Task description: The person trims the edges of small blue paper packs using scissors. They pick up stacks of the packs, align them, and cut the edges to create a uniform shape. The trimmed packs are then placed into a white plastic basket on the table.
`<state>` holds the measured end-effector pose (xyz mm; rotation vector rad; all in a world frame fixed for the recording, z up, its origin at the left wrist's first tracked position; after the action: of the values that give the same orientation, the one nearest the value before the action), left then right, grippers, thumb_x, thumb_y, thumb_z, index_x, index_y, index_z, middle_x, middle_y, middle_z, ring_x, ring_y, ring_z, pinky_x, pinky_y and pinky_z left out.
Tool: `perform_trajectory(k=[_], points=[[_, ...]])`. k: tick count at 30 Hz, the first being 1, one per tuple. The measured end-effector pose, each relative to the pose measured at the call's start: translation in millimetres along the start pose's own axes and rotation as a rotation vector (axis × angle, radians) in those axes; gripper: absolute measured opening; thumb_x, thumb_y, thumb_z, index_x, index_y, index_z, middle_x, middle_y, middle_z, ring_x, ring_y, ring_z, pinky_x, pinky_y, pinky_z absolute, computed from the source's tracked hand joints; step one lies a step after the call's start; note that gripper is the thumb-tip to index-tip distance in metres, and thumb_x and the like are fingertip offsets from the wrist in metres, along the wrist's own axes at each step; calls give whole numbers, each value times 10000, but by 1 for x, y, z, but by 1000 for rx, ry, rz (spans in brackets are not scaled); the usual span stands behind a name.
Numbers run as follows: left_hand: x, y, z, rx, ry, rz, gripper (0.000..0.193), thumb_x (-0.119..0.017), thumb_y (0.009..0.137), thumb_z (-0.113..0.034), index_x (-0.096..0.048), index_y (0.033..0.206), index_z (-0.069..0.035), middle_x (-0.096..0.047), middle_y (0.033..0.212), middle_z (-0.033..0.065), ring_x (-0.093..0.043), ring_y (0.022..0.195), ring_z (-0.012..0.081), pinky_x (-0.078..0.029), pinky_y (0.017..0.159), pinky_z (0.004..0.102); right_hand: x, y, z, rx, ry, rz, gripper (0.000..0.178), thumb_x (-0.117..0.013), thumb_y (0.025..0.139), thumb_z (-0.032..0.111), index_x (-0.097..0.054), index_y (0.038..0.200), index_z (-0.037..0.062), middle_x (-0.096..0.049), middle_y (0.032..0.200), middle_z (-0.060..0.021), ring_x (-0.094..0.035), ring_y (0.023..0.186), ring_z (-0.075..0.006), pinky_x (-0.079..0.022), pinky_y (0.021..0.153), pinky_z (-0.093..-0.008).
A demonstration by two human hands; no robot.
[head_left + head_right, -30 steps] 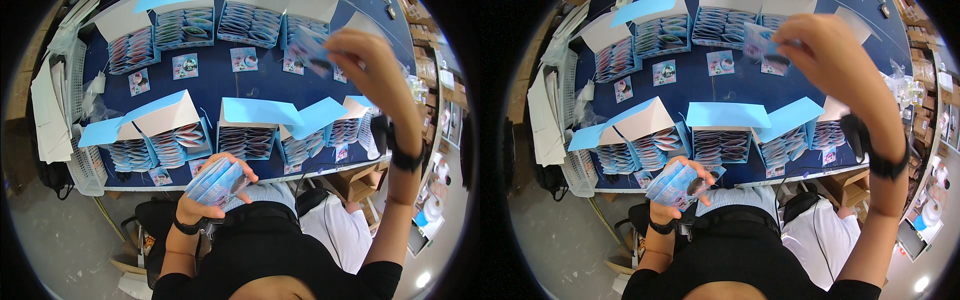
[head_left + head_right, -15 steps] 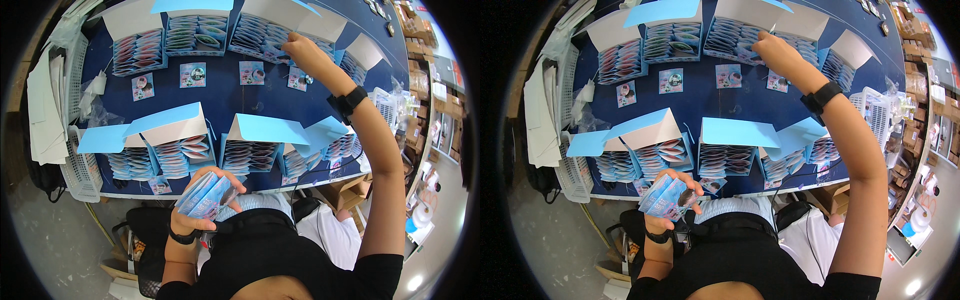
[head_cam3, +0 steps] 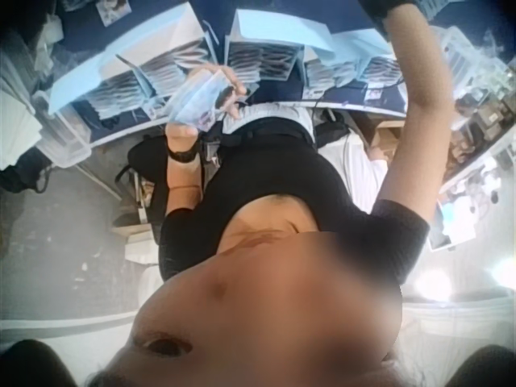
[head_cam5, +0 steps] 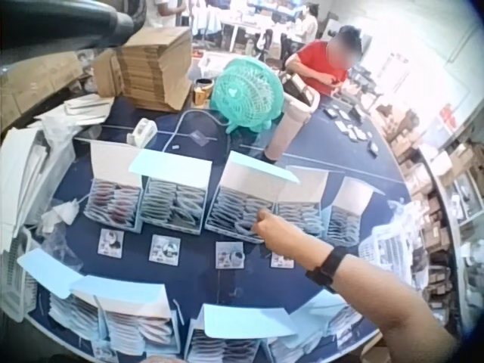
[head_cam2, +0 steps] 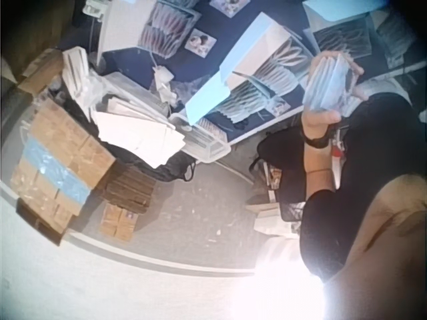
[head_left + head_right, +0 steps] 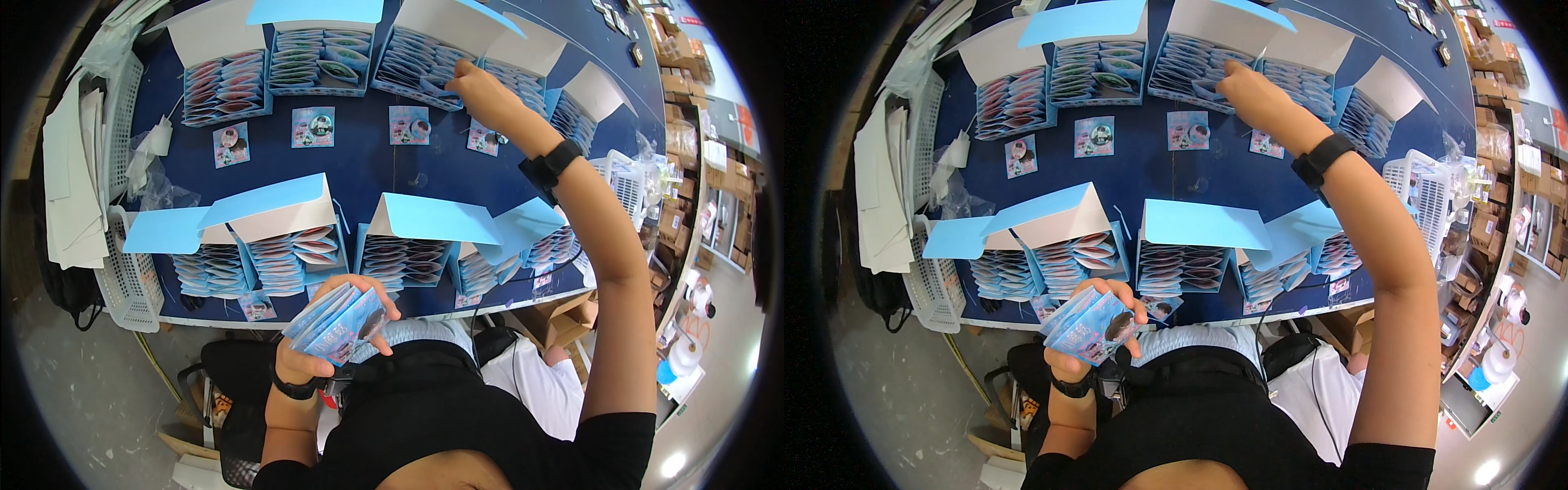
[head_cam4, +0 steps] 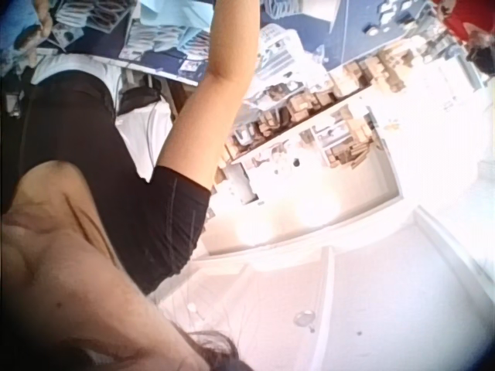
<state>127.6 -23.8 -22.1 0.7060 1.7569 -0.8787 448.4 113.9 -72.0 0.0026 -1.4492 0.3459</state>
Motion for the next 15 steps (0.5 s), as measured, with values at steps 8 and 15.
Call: perform_trajectory(k=[8, 15], points=[[4, 2, 4, -66, 55, 191, 905, -869, 557, -205, -363, 1286, -25, -438, 1178, 196, -493, 1115, 329, -592, 731, 399, -30, 1, -34, -108, -17, 30, 113, -603, 759, -17, -545, 848, 23, -590, 943, -161, -605, 817, -359, -489, 699, -408], [-18, 1, 1, -104, 192, 172, 920, -875, 576, -212, -339, 1292, 1, -458, 1171, 176, -508, 1115, 283, -578, 773, 363, 53, -22, 8, 102, 187, -147, 195, -640, 790, 31, -551, 960, 65, -592, 958, -142, -605, 807, -336, -495, 676, -378]])
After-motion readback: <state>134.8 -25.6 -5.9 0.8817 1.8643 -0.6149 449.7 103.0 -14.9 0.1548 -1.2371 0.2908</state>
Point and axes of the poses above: each hand's wrist, its own y-axis towards the middle knuckle, its own x-axis out of the back of the hand, z = x × y, the point moved 3 cm from there along y, towards the middle knuckle
